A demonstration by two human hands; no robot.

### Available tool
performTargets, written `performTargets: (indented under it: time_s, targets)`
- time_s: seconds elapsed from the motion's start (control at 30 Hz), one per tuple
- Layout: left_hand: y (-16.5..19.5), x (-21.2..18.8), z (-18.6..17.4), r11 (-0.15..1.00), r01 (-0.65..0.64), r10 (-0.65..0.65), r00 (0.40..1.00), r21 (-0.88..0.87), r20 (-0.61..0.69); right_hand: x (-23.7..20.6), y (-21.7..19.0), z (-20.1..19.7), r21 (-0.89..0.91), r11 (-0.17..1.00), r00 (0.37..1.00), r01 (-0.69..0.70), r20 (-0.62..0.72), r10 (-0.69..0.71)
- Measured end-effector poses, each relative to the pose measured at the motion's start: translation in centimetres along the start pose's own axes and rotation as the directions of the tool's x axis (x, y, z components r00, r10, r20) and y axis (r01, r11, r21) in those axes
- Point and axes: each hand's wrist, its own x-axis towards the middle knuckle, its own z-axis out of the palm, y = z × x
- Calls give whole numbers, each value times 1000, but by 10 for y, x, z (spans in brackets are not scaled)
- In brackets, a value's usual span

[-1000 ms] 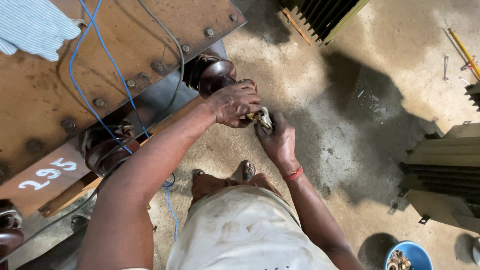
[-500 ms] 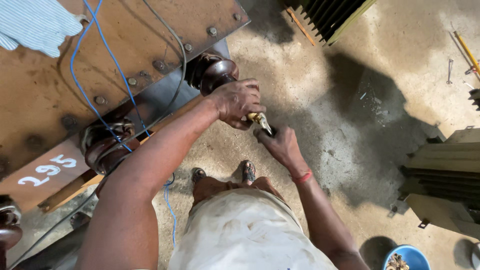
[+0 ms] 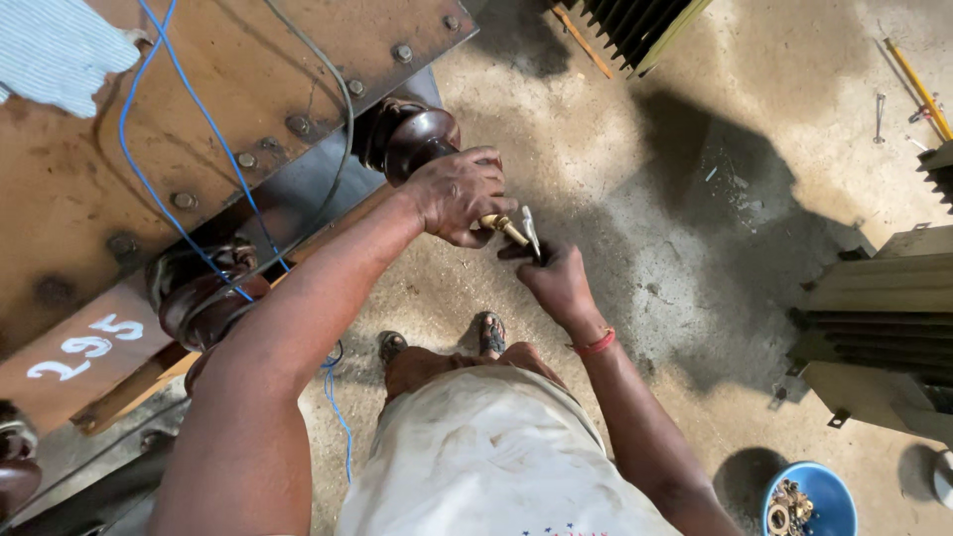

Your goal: The person uses a wrench to tighten bolts on brown insulators mounted on a green metal frame, then moves to a brown metal panel to tighten similar insulators. The person handles the wrench and insulators throughout the clip.

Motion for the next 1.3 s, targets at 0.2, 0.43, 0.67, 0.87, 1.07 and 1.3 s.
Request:
performTargets:
  time_s: [0.2, 0.43, 0.67, 0.87, 1.07, 1.3]
  targets:
    - [-3, -2, -2, 993, -116, 115, 984, -2, -136, 5, -10, 4, -259, 964, 990, 54, -114, -86]
    - [1, 3, -3, 999, 0, -3, 996, 41, 87, 14, -17, 16, -560, 769, 871, 308, -160, -465]
    - [-5, 1, 2, 996, -53, 50, 998, 75, 37, 25, -6, 25, -401, 914, 977, 51, -171, -130]
    - [-7, -1, 1, 999, 5, -4, 1000, -38, 19, 28, 0, 30, -782, 581, 910, 225, -44, -412]
    - [-7, -5, -5, 998, -34, 29, 996, -54, -87, 33, 8, 31, -653, 744, 931, 146, -163, -326]
    - [-5, -1, -5, 1000, 10, -10, 1000, -29, -23, 39, -4, 26, -616, 765, 928, 186, -147, -343]
